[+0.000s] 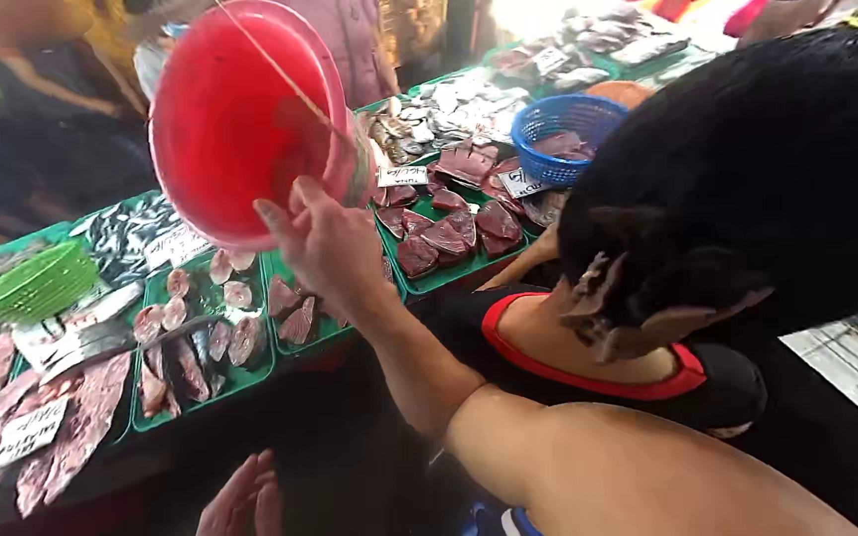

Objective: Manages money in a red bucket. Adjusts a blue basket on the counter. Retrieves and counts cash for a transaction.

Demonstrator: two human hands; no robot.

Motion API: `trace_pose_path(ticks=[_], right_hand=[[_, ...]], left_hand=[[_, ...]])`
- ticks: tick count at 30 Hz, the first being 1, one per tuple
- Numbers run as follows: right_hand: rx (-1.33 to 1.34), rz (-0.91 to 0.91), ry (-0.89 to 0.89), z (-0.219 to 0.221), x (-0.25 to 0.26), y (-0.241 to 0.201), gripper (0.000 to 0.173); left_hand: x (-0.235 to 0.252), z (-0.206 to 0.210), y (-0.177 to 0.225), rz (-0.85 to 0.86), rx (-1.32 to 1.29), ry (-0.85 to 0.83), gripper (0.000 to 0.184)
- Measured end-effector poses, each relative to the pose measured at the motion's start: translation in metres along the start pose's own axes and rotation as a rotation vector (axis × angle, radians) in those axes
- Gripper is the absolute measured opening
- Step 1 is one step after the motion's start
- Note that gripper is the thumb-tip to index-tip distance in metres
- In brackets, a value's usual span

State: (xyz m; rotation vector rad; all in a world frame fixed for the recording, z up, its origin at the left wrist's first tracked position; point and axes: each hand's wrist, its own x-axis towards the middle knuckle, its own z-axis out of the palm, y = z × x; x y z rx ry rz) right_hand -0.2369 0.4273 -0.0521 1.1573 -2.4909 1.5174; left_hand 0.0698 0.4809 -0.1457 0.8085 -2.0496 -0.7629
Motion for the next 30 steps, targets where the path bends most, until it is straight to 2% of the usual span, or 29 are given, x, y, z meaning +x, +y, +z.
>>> trace_pose_path(ticks=[3, 5, 8, 11, 14, 16, 18, 21, 23, 26, 28, 30], right_hand=[[-0.086, -0.018, 0.190, 0.011, -0.001, 0.023, 0.039], [-0.072, -0.154, 0.349, 0.033, -0.005, 0.045, 0.025], [-0.002, -0.313, 0.359, 0.055, -0.032, 0.057, 0.020], [-0.003, -0.323, 0.335, 0.071, -0.064, 0.046, 0.020], [0.015, -0.306, 0.375, 0.088, -0.089, 0.020, 0.023], [0.028, -0.291, 0.394, 0.101, -0.103, 0.003, 0.025], [0.040, -0.297, 0.393, 0.110, -0.115, -0.010, 0.023], [0.080, -0.342, 0.379, 0.119, -0.127, -0.019, 0.018], [0.075, -0.368, 0.394, 0.122, -0.130, -0.020, 0.017], [0.023, -0.365, 0.420, 0.119, -0.127, -0.015, 0.016], [-0.020, -0.344, 0.432, 0.113, -0.125, -0.010, 0.021], [-0.031, -0.343, 0.445, 0.106, -0.124, -0.004, 0.022]], left_hand=[[0.046, -0.002, -0.010, 0.142, -0.081, -0.080, 0.029], [0.073, -0.012, -0.017, 0.235, -0.160, -0.119, 0.029], [0.113, -0.044, -0.020, 0.359, -0.229, -0.189, 0.031], [0.162, -0.080, -0.014, 0.472, -0.168, -0.217, 0.031], [0.221, -0.097, 0.001, 0.554, 0.033, -0.295, 0.033], [0.259, -0.085, 0.013, 0.560, 0.137, -0.408, 0.027], [0.289, -0.059, 0.015, 0.557, 0.193, -0.598, 0.024], [0.312, -0.016, 0.006, 0.504, 0.326, -0.875, 0.037], [0.312, 0.004, 0.004, 0.452, 0.458, -0.987, 0.048], [0.308, 0.021, 0.003, 0.406, 0.536, -1.083, 0.056], [0.311, 0.026, -0.002, 0.422, 0.533, -1.084, 0.051], [0.320, 0.026, -0.002, 0.443, 0.469, -1.037, 0.039]])
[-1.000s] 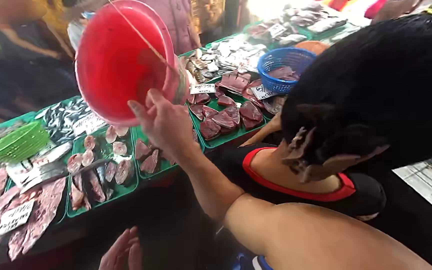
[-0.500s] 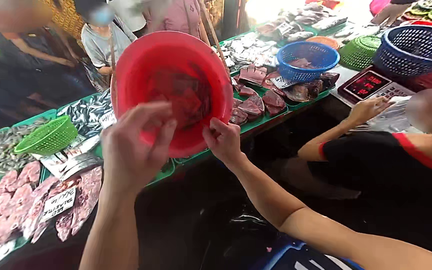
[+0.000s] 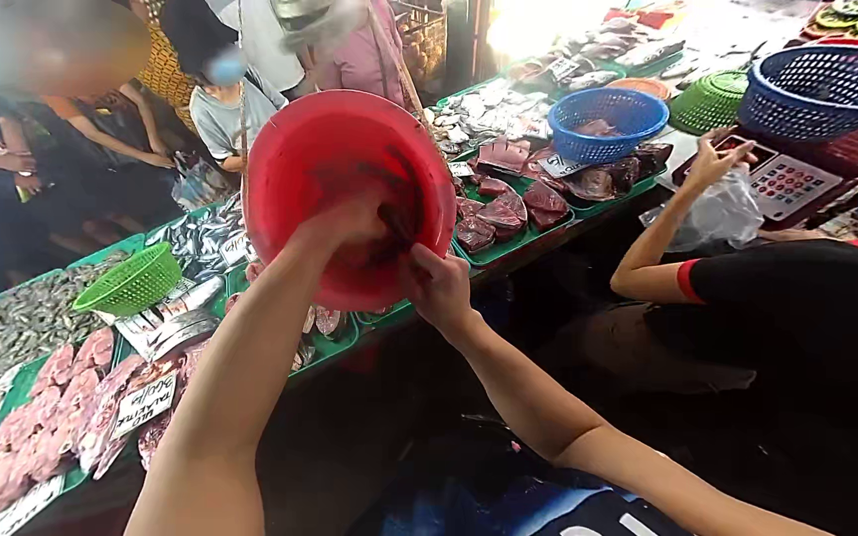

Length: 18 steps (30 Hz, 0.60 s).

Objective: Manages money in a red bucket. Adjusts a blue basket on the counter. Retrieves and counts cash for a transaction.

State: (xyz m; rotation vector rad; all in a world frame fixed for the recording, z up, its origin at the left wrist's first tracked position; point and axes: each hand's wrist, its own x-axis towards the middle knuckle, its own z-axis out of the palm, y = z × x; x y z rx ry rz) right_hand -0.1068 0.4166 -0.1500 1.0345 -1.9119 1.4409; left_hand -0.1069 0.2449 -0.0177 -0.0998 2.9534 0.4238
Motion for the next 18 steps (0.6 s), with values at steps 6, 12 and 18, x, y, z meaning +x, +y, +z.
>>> trace_pose_path(ticks=[6, 12, 18], right_hand=[[0.127, 0.001, -0.018, -0.023, 0.020, 0.023, 0.025], [-0.226, 0.165, -0.423, -0.075, 0.062, 0.013, 0.028], [-0.408, -0.051, -0.017, -0.113, 0.124, -0.031, 0.043]], left_hand=[[0.000, -0.036, 0.002, 0.192, -0.440, 0.513, 0.020], [-0.005, -0.027, 0.019, 0.296, -1.220, 0.486, 0.017], [-0.003, -0.028, 0.039, 0.348, -1.283, 0.628, 0.027]])
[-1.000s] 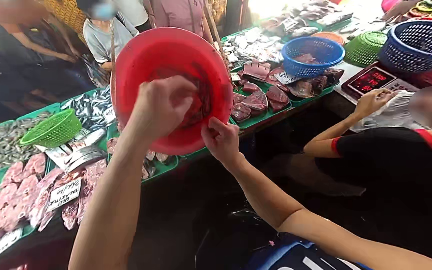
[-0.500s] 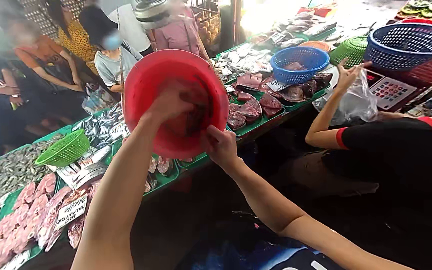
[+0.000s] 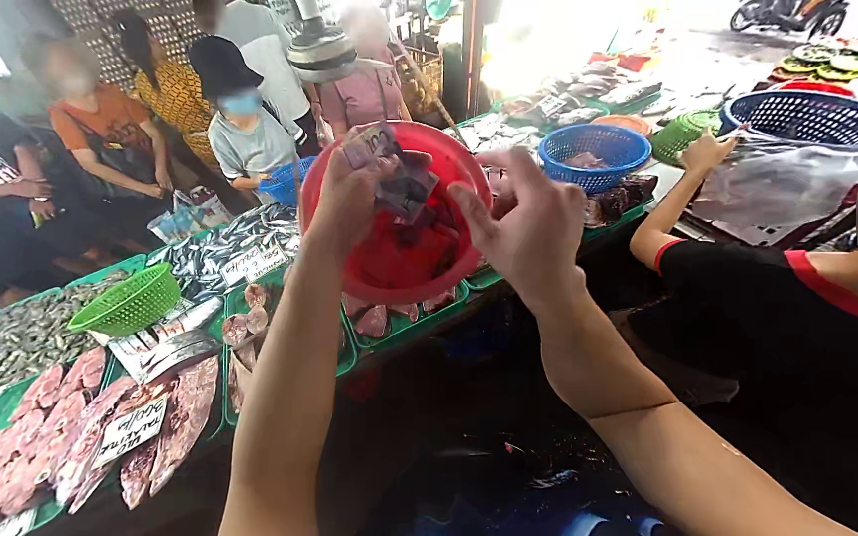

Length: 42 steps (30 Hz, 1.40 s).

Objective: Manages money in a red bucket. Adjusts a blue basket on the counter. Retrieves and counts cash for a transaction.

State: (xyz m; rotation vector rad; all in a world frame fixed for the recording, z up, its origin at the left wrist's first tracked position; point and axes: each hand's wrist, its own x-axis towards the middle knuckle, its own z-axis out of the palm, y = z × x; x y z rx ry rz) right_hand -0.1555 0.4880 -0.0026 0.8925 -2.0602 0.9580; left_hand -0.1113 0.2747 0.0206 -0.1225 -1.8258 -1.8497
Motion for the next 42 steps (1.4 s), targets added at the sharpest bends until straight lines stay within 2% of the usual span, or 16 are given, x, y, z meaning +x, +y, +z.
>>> trace_pose_path(ticks=[2, 4, 6, 10, 13, 15, 19, 22, 25, 28, 32, 34, 35, 37, 38, 42], right_hand=[[0.156, -0.132, 0.070, 0.005, 0.022, -0.001, 0.043], [0.210, -0.085, -0.165, 0.011, 0.038, -0.003, 0.055], [0.186, -0.013, -0.309, 0.023, 0.044, -0.001, 0.040], [0.049, 0.041, -0.233, 0.028, 0.033, 0.003, 0.020], [-0.031, 0.097, -0.363, 0.026, 0.021, 0.003, 0.028], [-0.009, 0.129, -0.452, 0.025, 0.020, 0.000, 0.050], [0.285, 0.120, -0.247, 0.039, 0.031, -0.005, 0.062], [0.490, 0.060, -0.163, 0.069, 0.037, -0.007, 0.036], [0.567, 0.035, 0.001, 0.085, 0.031, -0.005, 0.014], [0.805, 0.019, 0.068, 0.092, 0.022, -0.002, 0.015], [0.868, 0.145, -0.037, 0.091, 0.022, -0.006, 0.039], [0.849, 0.122, -0.045, 0.093, 0.023, -0.006, 0.028], [0.855, 0.107, -0.033, 0.095, 0.023, -0.006, 0.019], [0.924, 0.069, -0.013, 0.096, 0.021, -0.004, 0.012], [0.962, 0.058, -0.005, 0.096, 0.020, -0.004, 0.013], [0.991, 0.085, -0.067, 0.089, 0.021, -0.004, 0.033]], left_hand=[[0.004, 0.003, -0.002, 0.046, -0.005, 0.031, 0.034], [0.003, 0.009, 0.000, 0.034, -0.015, 0.099, 0.033], [0.000, 0.014, 0.002, -0.017, -0.033, 0.129, 0.028], [-0.004, 0.010, -0.001, -0.223, -0.176, 0.193, 0.039], [-0.002, 0.003, -0.006, -0.194, -0.163, 0.281, 0.034], [-0.001, -0.006, -0.017, -0.038, -0.079, 0.265, 0.027], [0.000, -0.012, -0.021, 0.118, -0.038, 0.281, 0.033], [-0.002, -0.004, -0.016, 0.054, 0.039, 0.153, 0.018], [-0.002, 0.003, -0.007, -0.147, -0.042, 0.184, 0.055], [-0.004, 0.001, -0.007, -0.136, -0.105, 0.279, 0.027], [-0.005, -0.013, -0.021, 0.079, -0.036, 0.259, 0.024], [-0.006, -0.013, -0.020, 0.051, 0.017, 0.250, 0.011], [-0.006, -0.012, -0.018, 0.000, 0.023, 0.230, 0.013], [-0.006, -0.010, -0.011, -0.131, -0.031, 0.232, 0.053], [-0.005, -0.010, -0.008, -0.168, -0.104, 0.268, 0.057], [-0.005, -0.013, -0.015, 0.013, -0.080, 0.304, 0.018]])
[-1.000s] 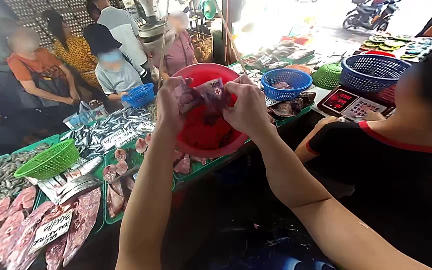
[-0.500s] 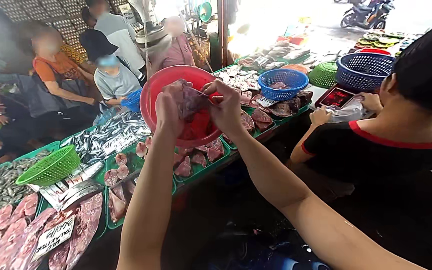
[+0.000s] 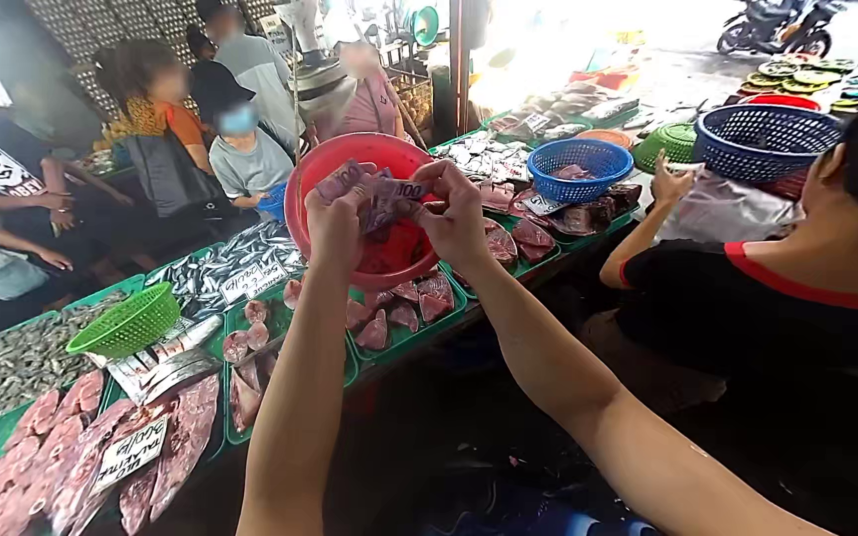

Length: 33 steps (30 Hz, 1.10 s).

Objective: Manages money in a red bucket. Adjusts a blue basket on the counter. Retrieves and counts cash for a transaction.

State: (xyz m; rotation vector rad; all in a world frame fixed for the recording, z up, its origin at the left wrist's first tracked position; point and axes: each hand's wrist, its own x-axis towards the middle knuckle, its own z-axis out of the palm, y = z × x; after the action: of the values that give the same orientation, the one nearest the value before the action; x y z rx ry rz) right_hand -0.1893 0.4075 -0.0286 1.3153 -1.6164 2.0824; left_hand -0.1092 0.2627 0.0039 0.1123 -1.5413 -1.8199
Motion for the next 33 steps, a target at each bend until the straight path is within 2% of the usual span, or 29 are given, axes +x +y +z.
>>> trace_pose_path(ticks=[2, 4, 6, 7, 8, 11, 13, 15, 16, 18, 19, 22, 25, 27, 28, 30, 32, 33], right_hand=[[-0.030, 0.026, -0.043, -0.002, 0.001, -0.001, 0.040], [-0.076, 0.005, -0.032, -0.003, 0.001, 0.000, 0.022], [-0.059, -0.025, -0.003, -0.006, -0.002, 0.002, 0.014], [-0.028, -0.033, -0.004, -0.009, -0.002, 0.001, 0.015], [0.005, -0.026, -0.006, -0.010, -0.002, 0.001, 0.017], [0.019, 0.051, -0.038, -0.014, -0.002, -0.002, 0.033], [0.020, 0.069, -0.079, -0.014, 0.000, -0.002, 0.041], [-0.005, 0.052, -0.086, -0.014, 0.001, -0.001, 0.029], [-0.023, 0.042, -0.072, -0.014, 0.001, 0.000, 0.019], [-0.005, 0.015, -0.046, -0.016, -0.002, 0.004, 0.012], [0.024, 0.002, -0.042, -0.017, -0.003, 0.004, 0.012], [0.058, 0.048, -0.037, -0.017, -0.004, 0.003, 0.024], [0.018, 0.091, -0.070, -0.016, -0.003, 0.005, 0.040], [-0.021, 0.089, -0.062, -0.015, -0.001, 0.008, 0.027], [-0.023, 0.071, -0.055, -0.014, -0.001, 0.010, 0.018], [0.016, -0.009, -0.027, -0.016, -0.002, 0.012, 0.012], [0.014, -0.133, 0.079, -0.021, -0.006, 0.006, 0.010], [-0.008, -0.193, 0.141, -0.027, -0.008, -0.001, 0.010]], left_hand=[[-0.001, -0.001, -0.005, 0.086, 0.032, -0.029, 0.016], [-0.003, 0.002, -0.004, 0.068, 0.034, -0.041, 0.014], [-0.004, 0.006, 0.001, -0.058, -0.001, -0.001, 0.043], [-0.004, 0.008, 0.003, -0.112, -0.056, 0.031, 0.049], [-0.004, 0.009, 0.004, -0.118, -0.089, 0.053, 0.045], [-0.005, 0.007, -0.003, 0.014, -0.019, 0.021, 0.019], [-0.005, 0.007, -0.007, 0.090, 0.062, -0.016, 0.016], [-0.007, 0.011, -0.008, 0.071, 0.118, -0.005, 0.008], [-0.008, 0.013, -0.006, 0.022, 0.121, -0.001, 0.017], [-0.008, 0.014, -0.002, -0.103, 0.082, 0.012, 0.051], [-0.008, 0.015, 0.000, -0.137, 0.023, 0.027, 0.055], [-0.006, 0.009, -0.006, -0.030, 0.015, 0.011, 0.023], [-0.005, 0.009, -0.014, 0.086, 0.119, -0.031, 0.017], [-0.006, 0.013, -0.011, -0.001, 0.155, -0.068, 0.011], [-0.005, 0.015, -0.009, -0.093, 0.169, -0.072, 0.031], [0.003, 0.018, -0.006, -0.269, 0.155, 0.009, 0.068], [0.017, 0.015, -0.008, -0.336, 0.247, 0.148, 0.073], [0.024, 0.008, -0.010, -0.322, 0.408, 0.132, 0.075]])
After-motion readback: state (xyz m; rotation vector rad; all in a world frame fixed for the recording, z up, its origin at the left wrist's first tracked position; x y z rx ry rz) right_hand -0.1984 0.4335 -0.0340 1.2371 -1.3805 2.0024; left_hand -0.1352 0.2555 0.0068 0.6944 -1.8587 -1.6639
